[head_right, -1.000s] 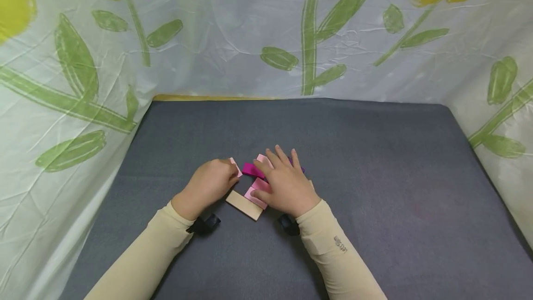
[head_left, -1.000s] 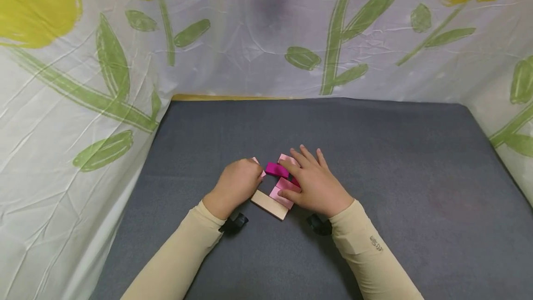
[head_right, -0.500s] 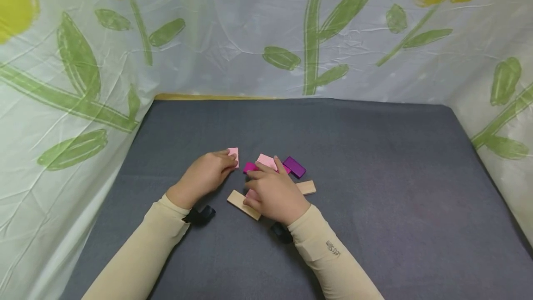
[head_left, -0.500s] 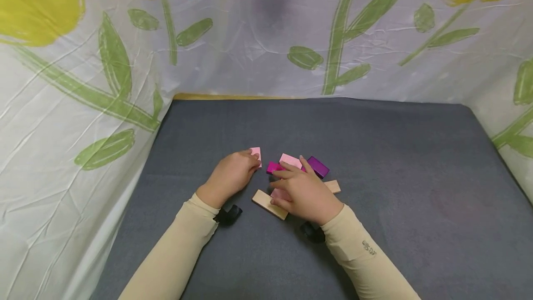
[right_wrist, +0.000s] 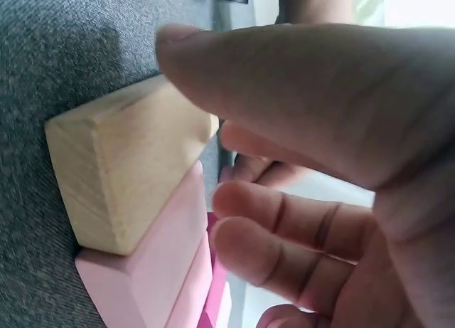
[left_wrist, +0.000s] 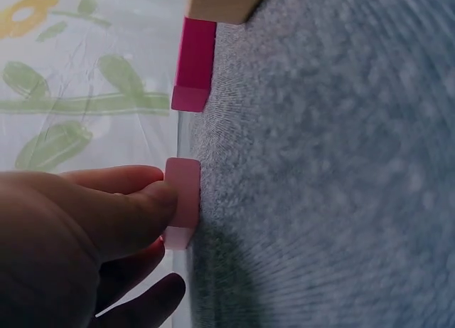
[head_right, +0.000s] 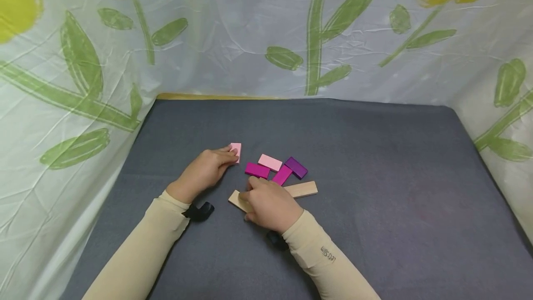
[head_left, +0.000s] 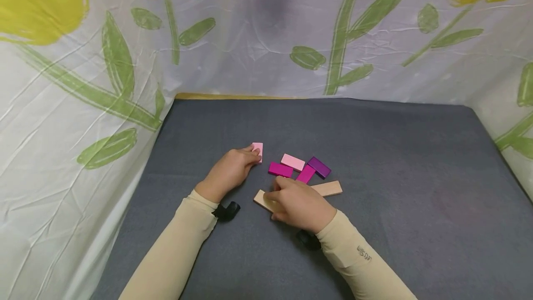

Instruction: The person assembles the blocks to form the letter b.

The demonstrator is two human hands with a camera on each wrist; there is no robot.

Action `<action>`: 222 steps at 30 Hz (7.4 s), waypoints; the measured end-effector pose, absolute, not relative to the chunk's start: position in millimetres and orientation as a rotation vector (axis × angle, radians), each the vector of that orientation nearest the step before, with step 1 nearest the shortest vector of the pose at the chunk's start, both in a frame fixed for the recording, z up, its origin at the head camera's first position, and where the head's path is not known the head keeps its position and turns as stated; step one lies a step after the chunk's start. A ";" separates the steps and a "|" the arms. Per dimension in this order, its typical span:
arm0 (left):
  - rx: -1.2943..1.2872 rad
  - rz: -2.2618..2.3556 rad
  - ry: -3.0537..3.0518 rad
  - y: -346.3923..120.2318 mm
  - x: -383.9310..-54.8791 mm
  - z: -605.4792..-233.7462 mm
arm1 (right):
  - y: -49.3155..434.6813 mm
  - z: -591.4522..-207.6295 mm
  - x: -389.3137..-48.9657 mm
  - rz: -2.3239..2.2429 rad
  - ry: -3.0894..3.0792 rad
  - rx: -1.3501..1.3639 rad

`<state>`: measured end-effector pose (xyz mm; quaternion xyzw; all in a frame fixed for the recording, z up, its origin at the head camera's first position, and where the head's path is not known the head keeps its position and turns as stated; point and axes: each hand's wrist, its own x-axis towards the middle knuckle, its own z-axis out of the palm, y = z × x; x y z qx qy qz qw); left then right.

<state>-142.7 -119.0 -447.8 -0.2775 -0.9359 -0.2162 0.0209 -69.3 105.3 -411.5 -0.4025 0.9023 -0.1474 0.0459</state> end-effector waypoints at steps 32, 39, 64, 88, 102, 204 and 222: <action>-0.832 -0.946 -2.938 -129.8 -152.2 -455.6 | 90.7 -412.7 -63.0 -0.273 2.667 -1.177; -0.820 -0.942 -2.962 -129.5 -152.4 -453.4 | 85.2 -415.7 -60.2 -0.255 2.727 -1.194; -0.759 -1.118 -3.081 -135.0 -154.2 -450.2 | 62.0 -437.3 -76.4 -0.464 2.856 -0.985; -0.929 -1.103 -3.007 -140.8 -156.4 -451.9 | 59.7 -441.7 -84.2 -0.423 2.926 -0.947; -0.915 -1.066 -3.028 -142.6 -155.8 -448.4 | 56.7 -441.1 -86.2 -0.439 2.936 -0.949; -0.673 -1.136 -3.054 -126.3 -170.6 -457.4 | 66.4 -439.3 -49.4 -0.531 2.943 -1.113; -0.677 -1.083 -3.073 -125.9 -171.6 -456.8 | 68.0 -440.1 -53.7 -0.562 2.912 -1.094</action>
